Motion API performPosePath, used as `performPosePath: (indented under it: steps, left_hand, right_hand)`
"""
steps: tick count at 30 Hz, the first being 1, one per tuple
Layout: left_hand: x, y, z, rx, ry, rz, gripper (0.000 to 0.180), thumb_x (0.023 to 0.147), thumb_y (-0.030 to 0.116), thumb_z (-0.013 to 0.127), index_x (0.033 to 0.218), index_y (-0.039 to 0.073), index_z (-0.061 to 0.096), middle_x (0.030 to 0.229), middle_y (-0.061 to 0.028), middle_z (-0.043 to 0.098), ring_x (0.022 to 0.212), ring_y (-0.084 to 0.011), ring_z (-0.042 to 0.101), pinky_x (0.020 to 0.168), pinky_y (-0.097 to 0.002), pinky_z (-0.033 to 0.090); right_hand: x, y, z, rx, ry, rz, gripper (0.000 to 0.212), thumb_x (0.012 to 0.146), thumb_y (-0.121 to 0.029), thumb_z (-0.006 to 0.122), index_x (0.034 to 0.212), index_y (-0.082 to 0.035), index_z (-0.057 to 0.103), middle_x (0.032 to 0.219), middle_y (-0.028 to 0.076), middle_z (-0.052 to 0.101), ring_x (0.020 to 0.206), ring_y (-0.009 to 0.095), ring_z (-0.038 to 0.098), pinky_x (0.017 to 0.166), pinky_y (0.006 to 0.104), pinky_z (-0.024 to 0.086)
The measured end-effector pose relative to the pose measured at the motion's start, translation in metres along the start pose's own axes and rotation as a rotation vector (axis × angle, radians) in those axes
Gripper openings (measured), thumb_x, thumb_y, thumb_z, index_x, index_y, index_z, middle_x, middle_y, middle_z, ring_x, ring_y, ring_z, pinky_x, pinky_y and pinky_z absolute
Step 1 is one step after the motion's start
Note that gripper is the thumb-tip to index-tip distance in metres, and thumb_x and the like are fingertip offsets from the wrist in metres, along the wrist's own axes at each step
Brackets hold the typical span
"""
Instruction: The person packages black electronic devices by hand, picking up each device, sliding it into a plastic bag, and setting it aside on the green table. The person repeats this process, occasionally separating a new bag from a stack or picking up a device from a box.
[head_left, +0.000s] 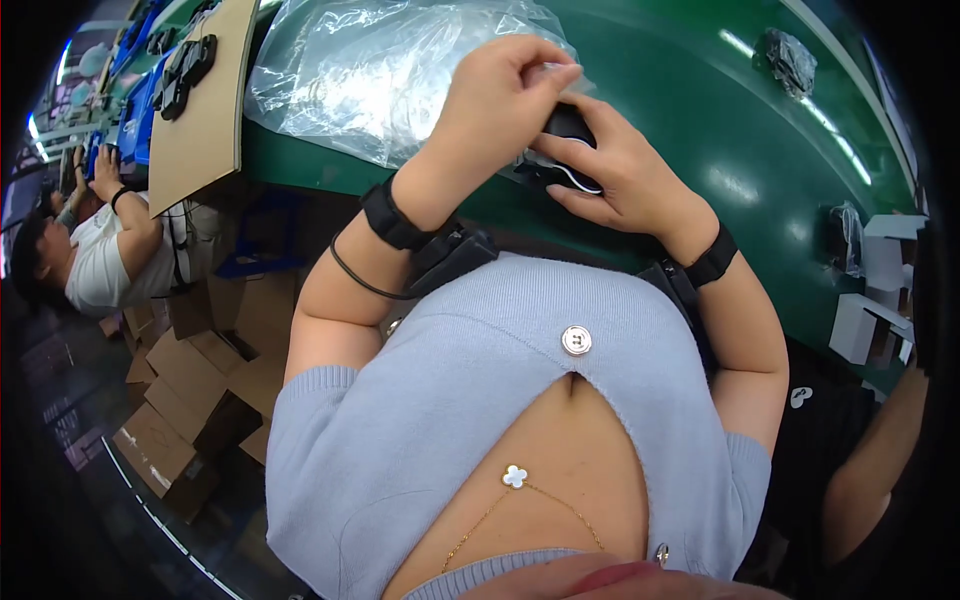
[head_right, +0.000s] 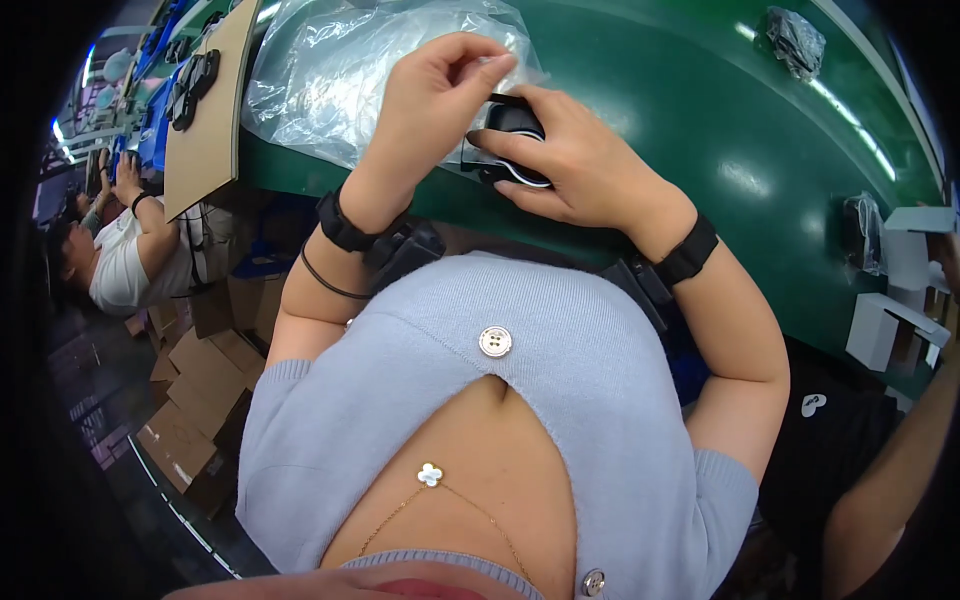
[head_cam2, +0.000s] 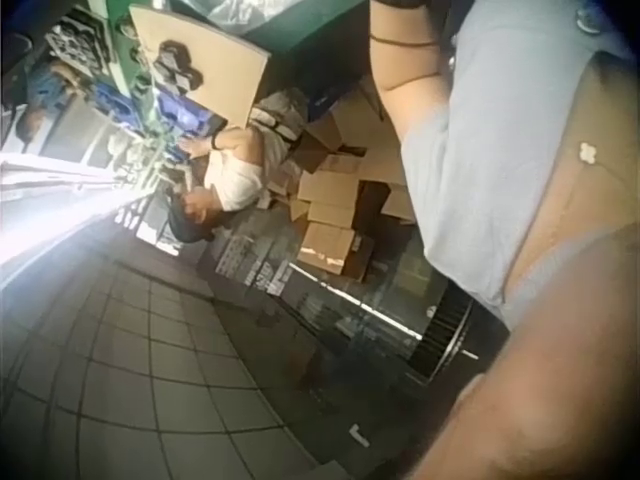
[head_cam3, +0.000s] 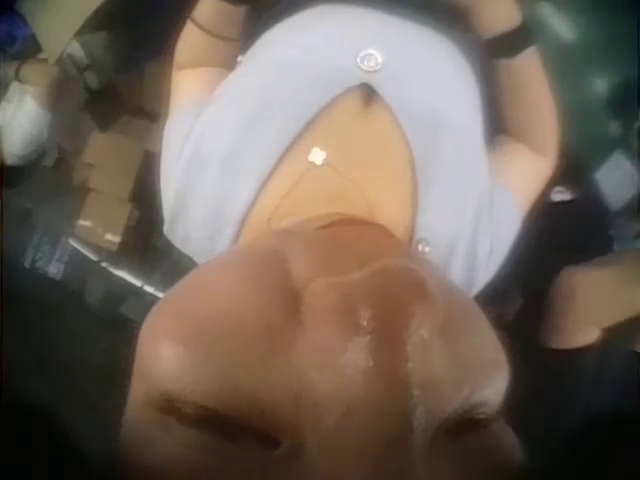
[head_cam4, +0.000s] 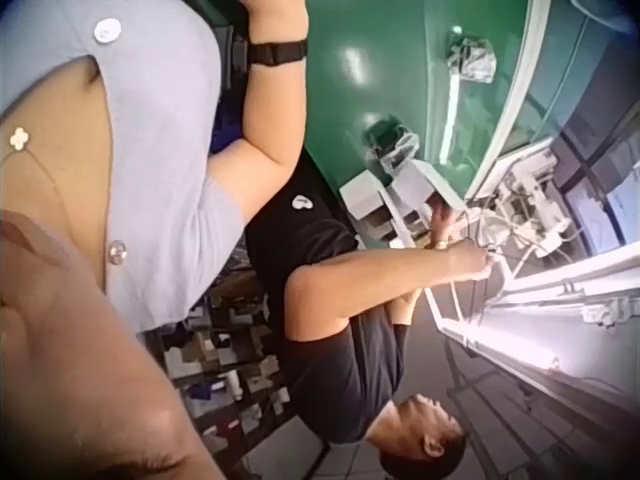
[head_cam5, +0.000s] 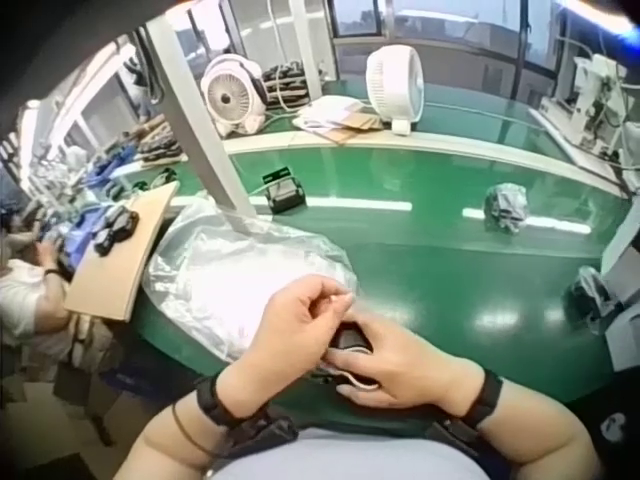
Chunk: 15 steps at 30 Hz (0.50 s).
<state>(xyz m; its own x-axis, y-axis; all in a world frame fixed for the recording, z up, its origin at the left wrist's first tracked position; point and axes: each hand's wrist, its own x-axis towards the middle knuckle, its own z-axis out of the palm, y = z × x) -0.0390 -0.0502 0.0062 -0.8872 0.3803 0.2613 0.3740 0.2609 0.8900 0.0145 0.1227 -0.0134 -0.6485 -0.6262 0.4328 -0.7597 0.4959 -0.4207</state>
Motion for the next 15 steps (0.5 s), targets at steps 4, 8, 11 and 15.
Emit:
performPosePath:
  steps: [4, 8, 11, 15]
  left_hand:
    - [0.001, 0.020, 0.004, 0.100, -0.059, 0.323, 0.011, 0.083, 0.009, 0.066, 0.089, 0.000, 0.064, 0.067, -0.0036, 0.058, 0.060, -0.0094, 0.054, 0.055, -0.0226, 0.044]
    - [-0.005, 0.026, 0.010, 0.140, -0.046, 0.504, 0.012, 0.081, 0.007, 0.067, 0.090, 0.000, 0.065, 0.066, -0.0060, 0.058, 0.057, -0.0125, 0.054, 0.052, -0.0237, 0.044]
    - [-0.013, 0.023, 0.018, 0.130, -0.011, 0.542, 0.013, 0.079, 0.005, 0.068, 0.091, 0.001, 0.066, 0.065, -0.0064, 0.058, 0.054, -0.0146, 0.054, 0.049, -0.0245, 0.043]
    - [-0.017, 0.024, 0.029, 0.101, 0.017, 0.576, 0.016, 0.076, 0.003, 0.069, 0.092, 0.004, 0.067, 0.065, -0.0055, 0.059, 0.052, -0.0173, 0.056, 0.046, -0.0253, 0.043]
  right_hand:
    - [-0.004, 0.015, 0.004, 0.098, 0.125, 0.117, 0.042, 0.081, -0.018, 0.063, 0.120, -0.007, 0.055, 0.118, 0.019, 0.052, 0.103, 0.034, 0.053, 0.090, 0.0399, 0.044]
    - [-0.009, 0.008, 0.005, 0.715, 0.397, 0.595, 0.037, 0.089, -0.025, 0.053, 0.120, -0.006, 0.053, 0.117, 0.015, 0.055, 0.105, 0.031, 0.055, 0.092, 0.0426, 0.043]
    - [-0.013, 0.005, 0.002, 0.643, 0.394, 0.583, 0.037, 0.089, -0.025, 0.052, 0.121, -0.006, 0.053, 0.117, 0.015, 0.055, 0.105, 0.031, 0.055, 0.093, 0.0425, 0.043]
    - [-0.021, 0.006, -0.001, 0.513, 0.381, 0.572, 0.037, 0.090, -0.025, 0.050, 0.122, -0.006, 0.052, 0.118, 0.016, 0.055, 0.106, 0.031, 0.055, 0.094, 0.0424, 0.042]
